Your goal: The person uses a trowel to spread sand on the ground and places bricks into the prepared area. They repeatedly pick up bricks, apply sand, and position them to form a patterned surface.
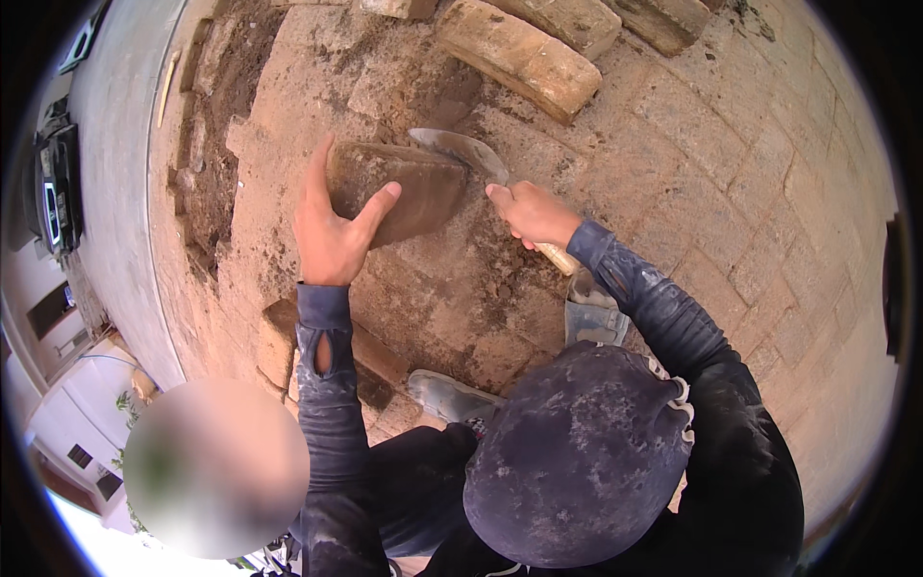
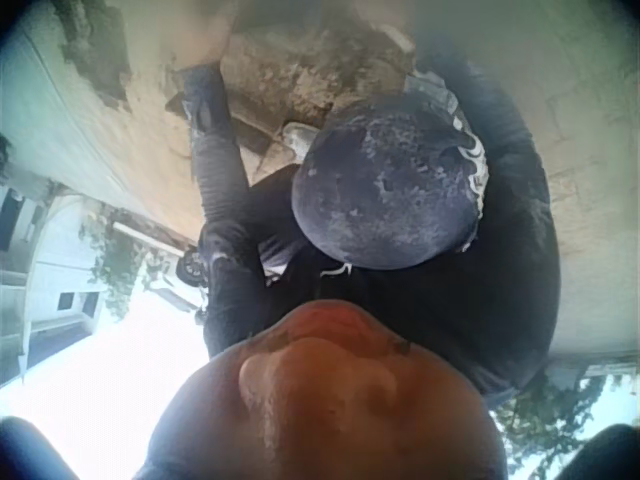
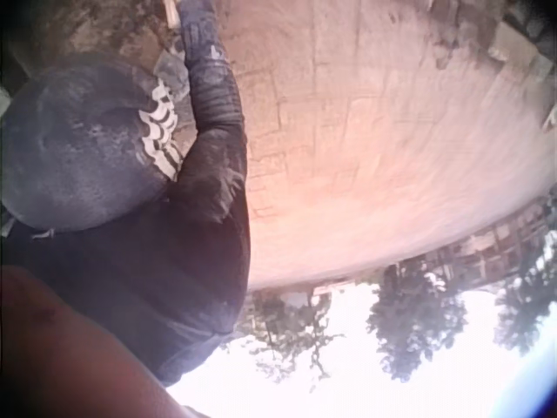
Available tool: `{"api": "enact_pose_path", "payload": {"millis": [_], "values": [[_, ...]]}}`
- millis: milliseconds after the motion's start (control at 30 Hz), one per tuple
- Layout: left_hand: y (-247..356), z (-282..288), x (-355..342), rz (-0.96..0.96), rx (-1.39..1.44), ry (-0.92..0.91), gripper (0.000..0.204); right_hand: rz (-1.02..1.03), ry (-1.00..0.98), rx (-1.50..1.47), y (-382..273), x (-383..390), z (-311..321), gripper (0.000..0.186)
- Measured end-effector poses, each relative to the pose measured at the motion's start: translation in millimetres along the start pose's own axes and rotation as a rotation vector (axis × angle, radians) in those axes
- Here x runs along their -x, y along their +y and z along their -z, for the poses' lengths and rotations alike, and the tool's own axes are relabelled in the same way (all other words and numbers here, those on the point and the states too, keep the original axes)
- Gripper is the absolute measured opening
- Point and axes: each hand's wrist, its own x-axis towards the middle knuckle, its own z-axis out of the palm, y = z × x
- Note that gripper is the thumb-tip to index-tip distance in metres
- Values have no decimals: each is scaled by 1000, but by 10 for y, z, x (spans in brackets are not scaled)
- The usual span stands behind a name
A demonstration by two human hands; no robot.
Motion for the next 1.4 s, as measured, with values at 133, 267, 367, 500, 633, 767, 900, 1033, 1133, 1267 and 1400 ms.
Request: {"api": "enact_pose_path", "payload": {"millis": [133,267,367,500,633,767,900,1033,1133,1267,1400], "values": [[-261,52,-112,333,268,113,83,405,470,64,-140,125,-250,56],[-482,-87,48,526,338,238,77,457,264,34,-240,457,-569,55],[-573,-221,215,579,440,308,77,380,246,141,-203,483,-594,53],[-586,-310,327,554,392,389,76,279,358,171,-91,316,-482,52],[-478,-245,322,565,576,291,67,306,296,194,-130,270,-435,54],[-312,-165,280,584,479,271,58,265,424,67,-291,274,-313,57],[-245,-135,201,659,514,216,53,268,259,108,-342,466,-236,61],[-272,-147,188,515,448,218,50,168,374,73,-243,395,-216,60],[-259,-153,168,415,359,227,49,180,245,56,-250,384,-123,59],[-119,-56,178,479,368,124,47,276,214,114,-201,358,-111,58],[125,89,164,381,198,-40,50,173,307,-29,-120,278,-52,63]]}}
